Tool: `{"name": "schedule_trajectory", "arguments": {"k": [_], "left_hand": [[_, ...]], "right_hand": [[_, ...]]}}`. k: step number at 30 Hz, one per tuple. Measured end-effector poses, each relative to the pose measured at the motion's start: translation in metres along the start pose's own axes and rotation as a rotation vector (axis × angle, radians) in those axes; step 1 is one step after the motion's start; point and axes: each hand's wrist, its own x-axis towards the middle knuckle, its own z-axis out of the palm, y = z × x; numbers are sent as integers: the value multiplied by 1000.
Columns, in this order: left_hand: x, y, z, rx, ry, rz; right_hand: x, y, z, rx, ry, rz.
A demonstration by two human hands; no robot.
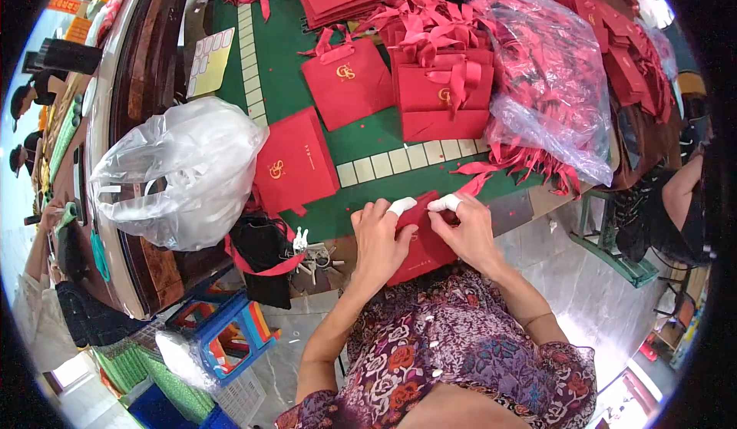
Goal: The person assembles gift bags by hand, attaching ribbon handles to each red paper bag and stacking the finished bags.
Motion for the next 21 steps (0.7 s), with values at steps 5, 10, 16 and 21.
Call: {"name": "schedule_trajectory", "arguments": {"k": [5,10,16,21], "left_hand": [[0,5,1,-102,11,-66],[1,11,4,-66,90,-54],[-6,22,14,69,143,66],[-4,17,12,79,184,50]], "right_hand": [[3,-1,3,27,-7,49],[5,-3,8,-56,-4,-41],[7,-5,8,-144,-100,-20],[9,-10,10,-31,-111,86]]}}
